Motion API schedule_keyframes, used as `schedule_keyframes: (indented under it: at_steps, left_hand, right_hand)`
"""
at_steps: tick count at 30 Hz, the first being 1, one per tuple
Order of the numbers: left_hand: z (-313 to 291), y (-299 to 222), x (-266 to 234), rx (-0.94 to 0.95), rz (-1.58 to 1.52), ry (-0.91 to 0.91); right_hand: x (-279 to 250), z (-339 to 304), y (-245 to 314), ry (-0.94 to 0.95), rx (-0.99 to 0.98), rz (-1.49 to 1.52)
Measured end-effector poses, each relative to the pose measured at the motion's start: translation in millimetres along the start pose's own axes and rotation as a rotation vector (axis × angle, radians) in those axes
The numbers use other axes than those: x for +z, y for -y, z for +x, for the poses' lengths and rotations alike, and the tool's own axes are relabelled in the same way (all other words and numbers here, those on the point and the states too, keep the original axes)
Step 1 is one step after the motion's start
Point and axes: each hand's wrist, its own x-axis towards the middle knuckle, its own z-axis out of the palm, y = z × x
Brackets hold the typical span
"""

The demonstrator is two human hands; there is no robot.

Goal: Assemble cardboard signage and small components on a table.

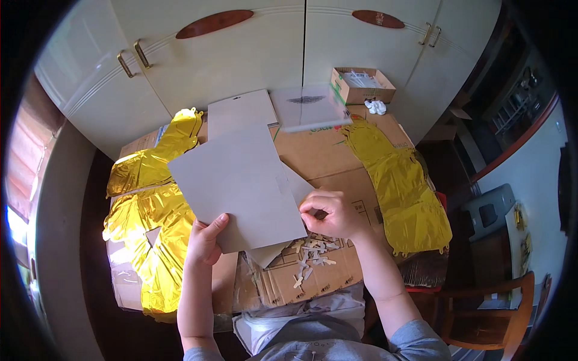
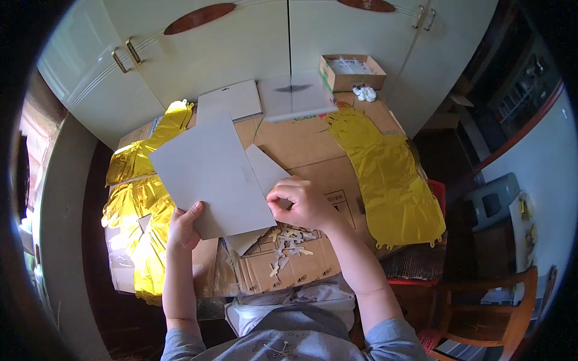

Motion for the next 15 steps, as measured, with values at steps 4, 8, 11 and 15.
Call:
schedule_keyframes:
  at_steps: [4, 8, 11, 15]
  left_hand:
    - [0.9, 2.0, -2.6, 0.0, 0.043, -0.013]
    - [0.4, 2.3, -0.9, -0.017, 0.035, -0.01]
    - [1.1, 2.1, -3.6, -0.037, 0.021, -0.001]
    - [0.0, -0.5, -2.6, -0.046, 0.013, 0.006]
  right_hand:
    - [0.1, 0.9, -1.3, 0.019, -0.063, -0.039]
    - [1.2, 0.8, -2.3, 0.015, -0.14, -0.088]
    - [1.5, 1.4, -1.8, 0.012, -0.163, -0.108]
    - [-0.7, 1.6, 1.6, 0.031, -0.08, -0.059]
